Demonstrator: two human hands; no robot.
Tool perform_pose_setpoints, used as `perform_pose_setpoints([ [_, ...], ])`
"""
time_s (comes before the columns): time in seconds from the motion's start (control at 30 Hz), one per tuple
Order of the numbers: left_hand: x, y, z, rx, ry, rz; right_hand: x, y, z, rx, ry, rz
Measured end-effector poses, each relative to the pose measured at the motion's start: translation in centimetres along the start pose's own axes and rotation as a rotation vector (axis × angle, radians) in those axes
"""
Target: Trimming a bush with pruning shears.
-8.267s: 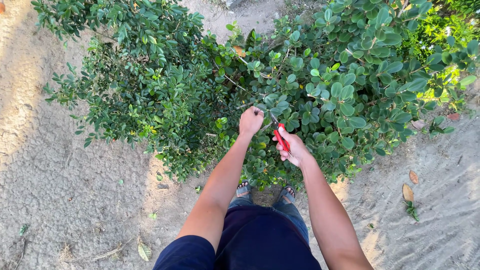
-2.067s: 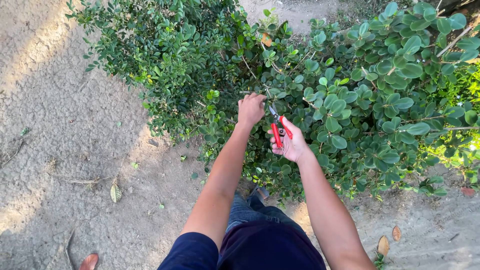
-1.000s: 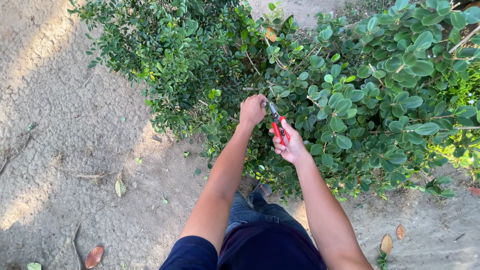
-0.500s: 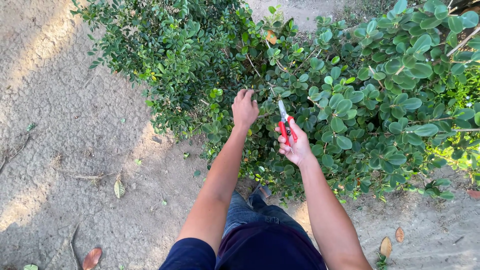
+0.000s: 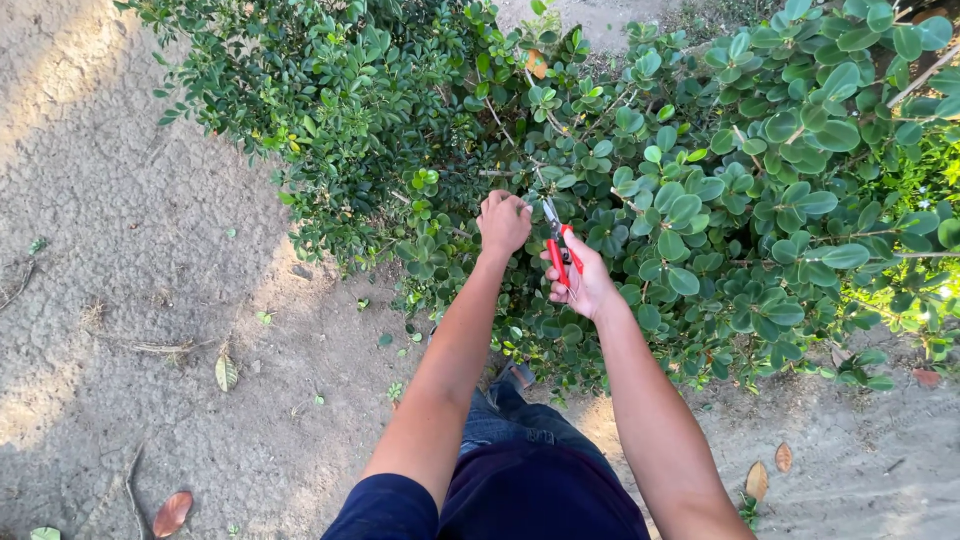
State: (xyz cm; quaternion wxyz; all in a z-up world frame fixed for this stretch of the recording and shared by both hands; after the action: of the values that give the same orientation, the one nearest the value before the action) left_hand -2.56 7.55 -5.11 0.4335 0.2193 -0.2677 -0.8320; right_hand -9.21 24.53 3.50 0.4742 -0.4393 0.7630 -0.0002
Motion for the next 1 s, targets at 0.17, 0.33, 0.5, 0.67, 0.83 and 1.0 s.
perform_pose_setpoints([
  [0.17, -0.1, 0.3, 0.1, -0.023, -0.018, 0.016, 0.3, 0.0, 0.0, -0.010, -0.026, 0.001],
  [0.33, 0.0, 0.8, 0.2, -0.045, -0.022, 0.010, 0.3, -0.1, 0.0, -0.030, -0.033, -0.005],
  [0.5, 0.0, 0.9, 0.3, -0.032, -0.011, -0.043, 0.8, -0.3, 0.3, -0.028, -0.034, 0.035],
  [0.67, -0.2, 1.1, 0.3, -0.034, -0.012, -0.051, 1.3, 0.1, 0.9, -0.030, -0.005, 0.045],
  [0.83, -0.2, 0.9, 0.2, -0.032, -0.003, -0.061, 0.7, -0.1, 1.0, -0.033, 0.022, 0.079],
  [1.0, -0.3, 0.6, 0.1, -0.043, -0.019, -0.038, 0.7, 0.3, 1.4, -0.043, 0.078, 0.075],
])
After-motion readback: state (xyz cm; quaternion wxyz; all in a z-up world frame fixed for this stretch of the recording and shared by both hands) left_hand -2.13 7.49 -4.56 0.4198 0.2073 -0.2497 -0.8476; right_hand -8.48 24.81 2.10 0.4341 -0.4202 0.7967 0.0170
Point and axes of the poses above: each hand's wrist, its own x-axis towards the middle knuckle, its own y-axis out of the back of the hand, z = x × y, the point moved 1 cm from there along x, towards the middle knuckle, and after that the axes turned 3 degrees about -x, right-handed, at the moved point
